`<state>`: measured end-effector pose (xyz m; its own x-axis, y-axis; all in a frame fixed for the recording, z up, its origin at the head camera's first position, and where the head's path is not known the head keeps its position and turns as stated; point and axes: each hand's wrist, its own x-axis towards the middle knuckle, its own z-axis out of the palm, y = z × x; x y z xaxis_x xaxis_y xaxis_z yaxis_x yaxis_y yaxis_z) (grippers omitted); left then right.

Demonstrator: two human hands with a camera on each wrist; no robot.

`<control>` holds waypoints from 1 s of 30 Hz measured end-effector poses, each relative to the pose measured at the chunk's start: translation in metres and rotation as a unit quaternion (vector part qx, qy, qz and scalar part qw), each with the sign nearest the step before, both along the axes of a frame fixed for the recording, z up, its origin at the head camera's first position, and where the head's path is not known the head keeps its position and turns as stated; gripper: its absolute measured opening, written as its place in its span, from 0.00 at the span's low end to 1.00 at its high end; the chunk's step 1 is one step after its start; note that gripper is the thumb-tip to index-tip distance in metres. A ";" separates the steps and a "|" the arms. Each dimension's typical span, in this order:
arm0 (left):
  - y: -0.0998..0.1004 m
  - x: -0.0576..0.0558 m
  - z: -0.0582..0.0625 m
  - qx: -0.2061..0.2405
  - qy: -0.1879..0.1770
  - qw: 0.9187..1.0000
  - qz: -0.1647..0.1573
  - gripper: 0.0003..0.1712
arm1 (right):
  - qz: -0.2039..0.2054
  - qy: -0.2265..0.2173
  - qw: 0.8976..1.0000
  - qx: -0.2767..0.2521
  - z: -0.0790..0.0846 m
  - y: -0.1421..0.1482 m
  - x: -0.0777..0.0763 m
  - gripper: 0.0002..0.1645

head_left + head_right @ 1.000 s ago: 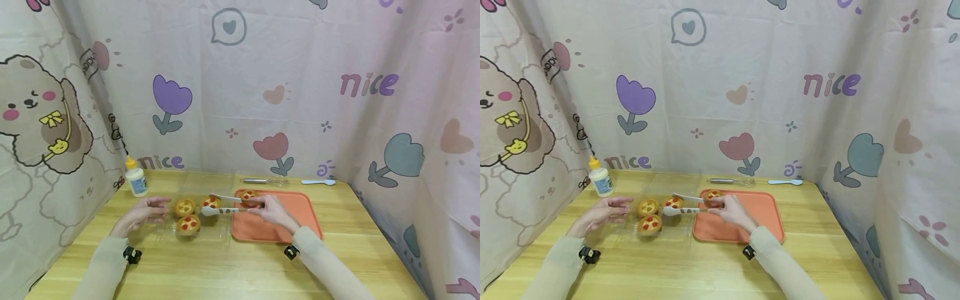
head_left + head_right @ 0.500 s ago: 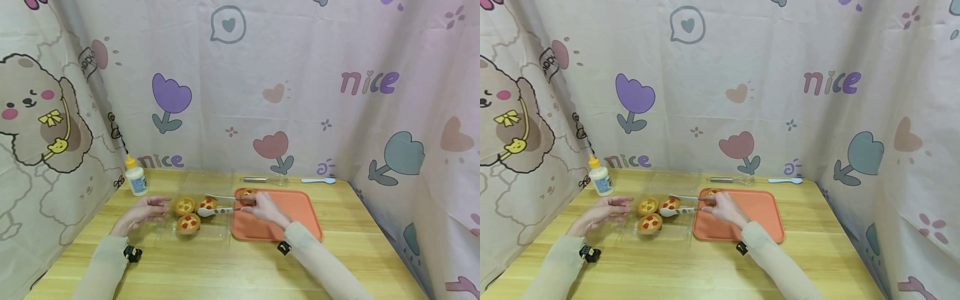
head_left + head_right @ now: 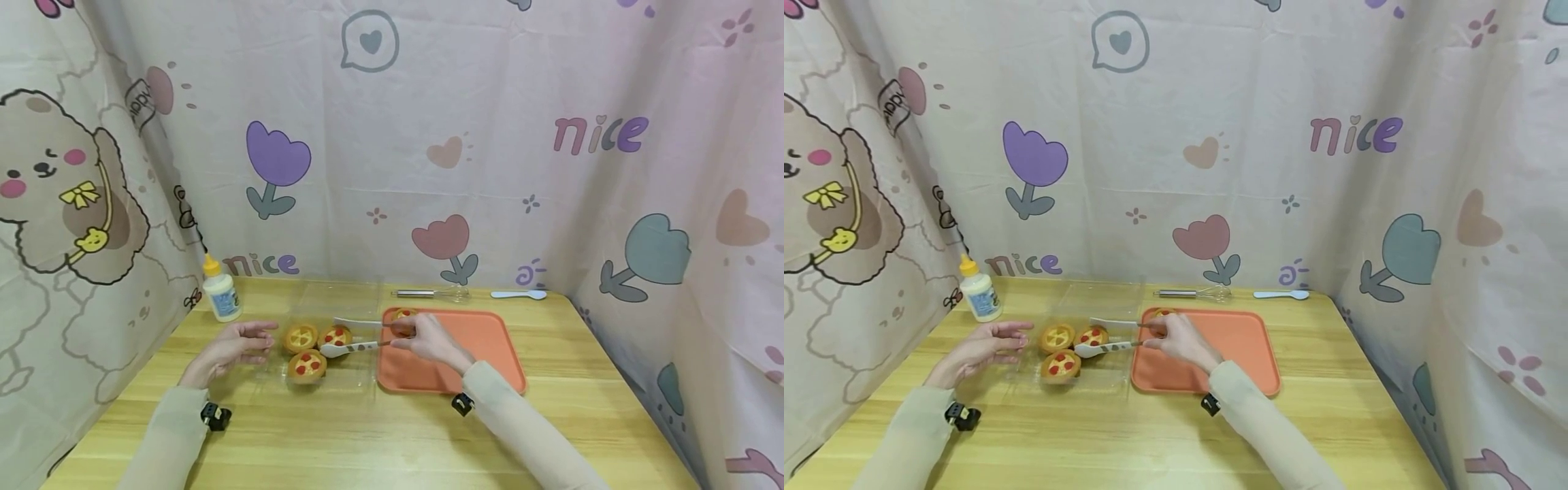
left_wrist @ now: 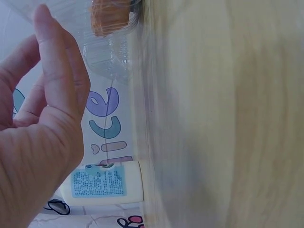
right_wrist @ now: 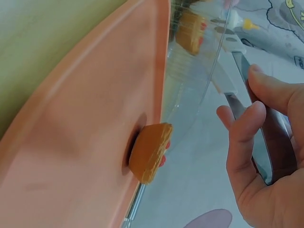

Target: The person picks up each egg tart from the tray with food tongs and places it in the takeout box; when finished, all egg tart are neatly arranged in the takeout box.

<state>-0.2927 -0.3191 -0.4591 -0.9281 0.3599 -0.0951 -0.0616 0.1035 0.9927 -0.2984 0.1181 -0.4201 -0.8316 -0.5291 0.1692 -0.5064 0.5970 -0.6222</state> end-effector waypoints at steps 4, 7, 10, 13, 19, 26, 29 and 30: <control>0.000 -0.001 -0.001 -0.005 -0.002 1.000 0.001 0.30 | -0.005 0.000 1.000 -0.023 0.001 0.004 -0.001 0.23; 0.000 -0.001 -0.001 -0.010 -0.007 1.000 0.007 0.29 | 0.000 -0.002 0.999 -0.033 0.004 0.008 0.000 0.22; 0.000 -0.001 -0.001 -0.013 -0.010 1.000 0.013 0.27 | -0.002 0.004 1.000 -0.018 0.006 0.012 0.001 0.22; 0.000 -0.001 -0.001 -0.013 -0.010 1.000 0.014 0.26 | -0.004 0.011 1.000 0.002 0.006 0.013 0.001 0.22; -0.001 0.000 -0.001 -0.001 -0.005 1.000 0.002 0.27 | -0.005 0.001 1.000 -0.003 0.004 0.011 0.000 0.23; -0.001 -0.001 -0.001 0.000 -0.009 1.000 0.004 0.25 | -0.013 0.010 1.000 -0.007 0.000 0.011 -0.003 0.23; -0.001 -0.001 -0.001 0.006 -0.006 1.000 0.000 0.26 | -0.005 0.009 1.000 -0.017 -0.001 0.011 -0.004 0.23; -0.001 -0.001 -0.001 0.007 -0.006 1.000 -0.001 0.26 | -0.003 0.008 1.000 -0.021 -0.002 0.012 -0.004 0.23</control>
